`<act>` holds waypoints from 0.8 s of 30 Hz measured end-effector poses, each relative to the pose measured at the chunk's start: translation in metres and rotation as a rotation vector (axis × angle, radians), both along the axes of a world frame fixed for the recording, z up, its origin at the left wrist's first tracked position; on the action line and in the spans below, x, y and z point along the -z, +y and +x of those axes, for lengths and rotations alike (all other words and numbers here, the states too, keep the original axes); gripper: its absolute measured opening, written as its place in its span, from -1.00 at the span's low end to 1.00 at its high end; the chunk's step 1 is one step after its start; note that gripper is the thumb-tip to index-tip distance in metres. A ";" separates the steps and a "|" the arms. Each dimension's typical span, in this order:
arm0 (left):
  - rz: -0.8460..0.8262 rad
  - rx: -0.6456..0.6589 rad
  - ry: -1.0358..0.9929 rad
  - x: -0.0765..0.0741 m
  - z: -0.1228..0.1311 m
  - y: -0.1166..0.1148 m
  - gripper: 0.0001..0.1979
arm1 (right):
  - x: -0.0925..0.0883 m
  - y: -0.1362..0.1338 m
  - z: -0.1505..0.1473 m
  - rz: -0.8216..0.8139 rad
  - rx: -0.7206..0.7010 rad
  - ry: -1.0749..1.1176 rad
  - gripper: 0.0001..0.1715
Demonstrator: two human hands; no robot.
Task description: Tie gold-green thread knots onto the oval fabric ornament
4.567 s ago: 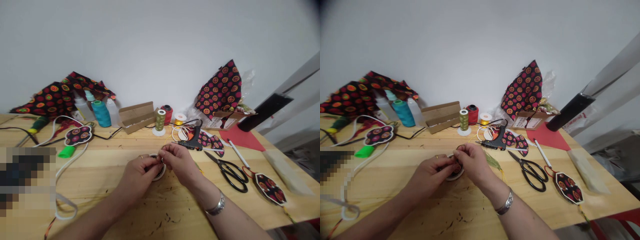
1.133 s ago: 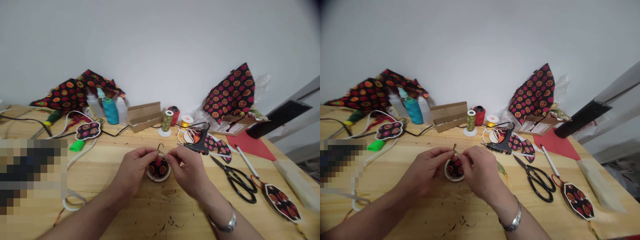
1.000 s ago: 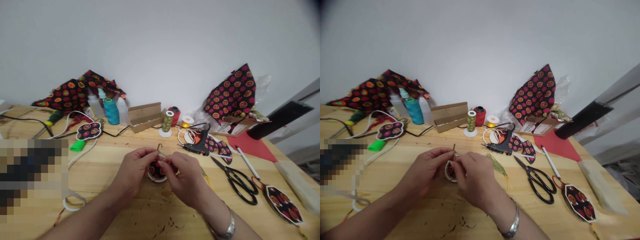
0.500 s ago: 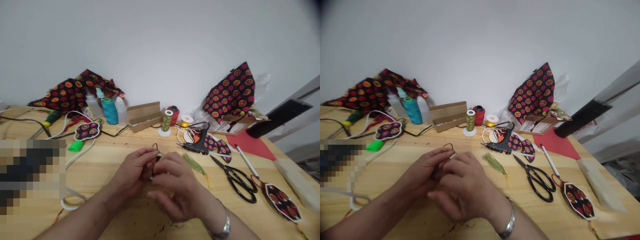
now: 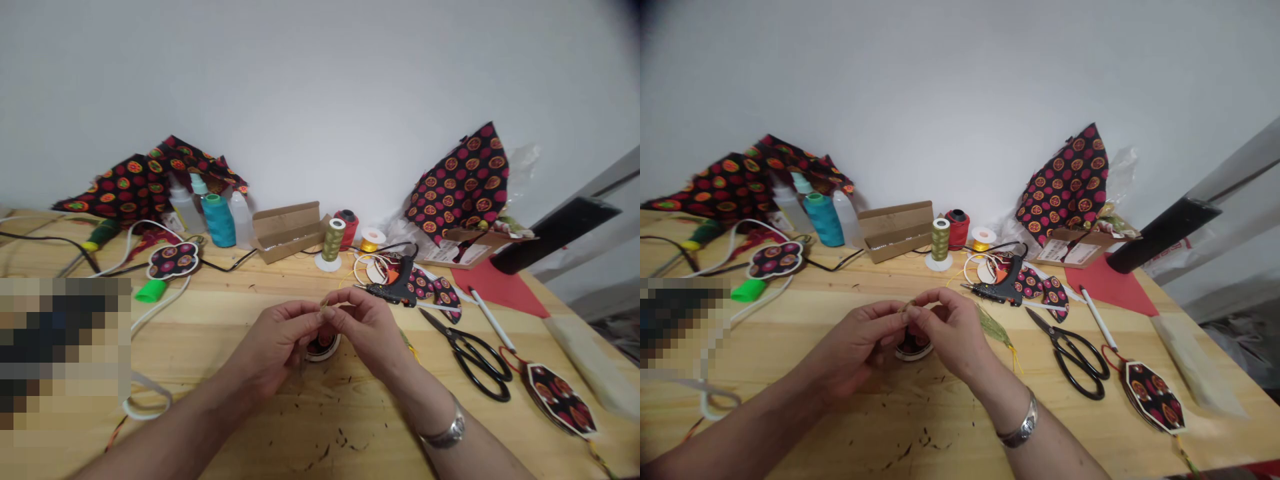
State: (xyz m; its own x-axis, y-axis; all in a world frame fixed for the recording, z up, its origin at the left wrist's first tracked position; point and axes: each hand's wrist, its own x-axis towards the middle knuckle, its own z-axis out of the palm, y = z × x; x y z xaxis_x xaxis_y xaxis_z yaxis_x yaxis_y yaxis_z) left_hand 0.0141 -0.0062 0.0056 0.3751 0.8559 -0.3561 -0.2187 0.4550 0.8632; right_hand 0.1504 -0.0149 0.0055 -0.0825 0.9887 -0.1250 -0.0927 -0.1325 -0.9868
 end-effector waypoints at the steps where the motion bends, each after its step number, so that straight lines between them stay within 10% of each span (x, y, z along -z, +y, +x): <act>1: 0.012 0.007 0.013 0.000 0.000 0.000 -0.82 | 0.000 0.000 0.000 -0.006 0.009 0.002 -0.74; 24: 0.059 0.042 0.112 0.003 -0.001 -0.001 -0.79 | -0.005 0.003 0.006 0.067 0.145 -0.107 -0.84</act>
State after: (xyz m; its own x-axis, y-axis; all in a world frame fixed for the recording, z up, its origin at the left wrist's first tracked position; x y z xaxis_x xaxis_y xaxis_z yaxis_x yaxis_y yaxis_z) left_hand 0.0135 -0.0076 0.0026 0.3718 0.8610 -0.3471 -0.1014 0.4094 0.9067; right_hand 0.1565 -0.0123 0.0108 0.0715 0.9957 -0.0587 -0.0001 -0.0588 -0.9983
